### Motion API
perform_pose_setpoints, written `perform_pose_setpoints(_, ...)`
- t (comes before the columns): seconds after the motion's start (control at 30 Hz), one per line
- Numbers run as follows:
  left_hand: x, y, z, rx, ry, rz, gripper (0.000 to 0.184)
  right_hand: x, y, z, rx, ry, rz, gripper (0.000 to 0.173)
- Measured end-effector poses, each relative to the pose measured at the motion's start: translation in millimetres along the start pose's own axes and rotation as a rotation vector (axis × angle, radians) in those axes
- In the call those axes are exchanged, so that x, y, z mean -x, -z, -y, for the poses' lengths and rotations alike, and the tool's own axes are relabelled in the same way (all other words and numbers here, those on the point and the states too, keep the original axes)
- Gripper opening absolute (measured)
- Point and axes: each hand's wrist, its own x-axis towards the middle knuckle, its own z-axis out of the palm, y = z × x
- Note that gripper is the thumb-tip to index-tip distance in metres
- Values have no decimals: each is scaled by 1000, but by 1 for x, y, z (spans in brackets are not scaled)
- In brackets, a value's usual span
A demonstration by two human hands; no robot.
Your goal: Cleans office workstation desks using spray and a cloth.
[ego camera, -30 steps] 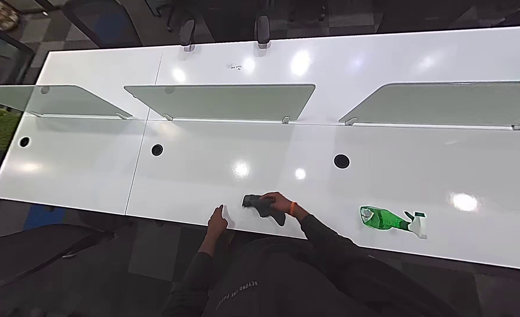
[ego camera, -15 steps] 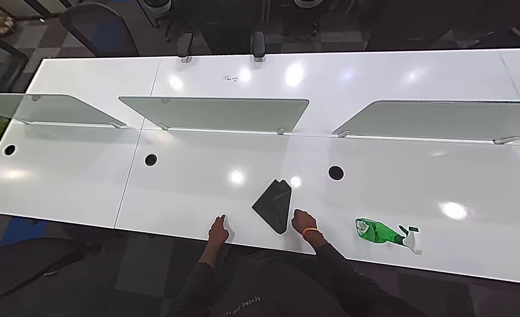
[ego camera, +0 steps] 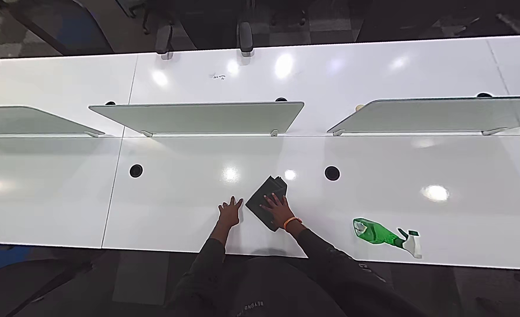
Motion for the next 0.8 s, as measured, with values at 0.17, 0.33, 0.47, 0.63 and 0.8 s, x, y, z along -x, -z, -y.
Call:
perform_pose_setpoints(0.17,-12,14,-13,-74,31,125,104,-51,42,1,-80,-160,-83,92)
perform_pose_setpoints(0.33,-14,5,-17,-113,27,135,108,-97,90,-9,-119,-264,-128,93)
perform_pose_setpoints(0.47,-13,-2,-16,-126,25,124,111,-131,129,-24,-128,-309,-173,94)
perform_pose_setpoints(0.63,-13,2,-15,-101,26,121,112,-144,173,-63,-142,-420,-227,92)
perform_pose_setpoints(0.8,-13,0,-13,-93,22,114,109,-123,188,-107,-251,-649,-292,95)
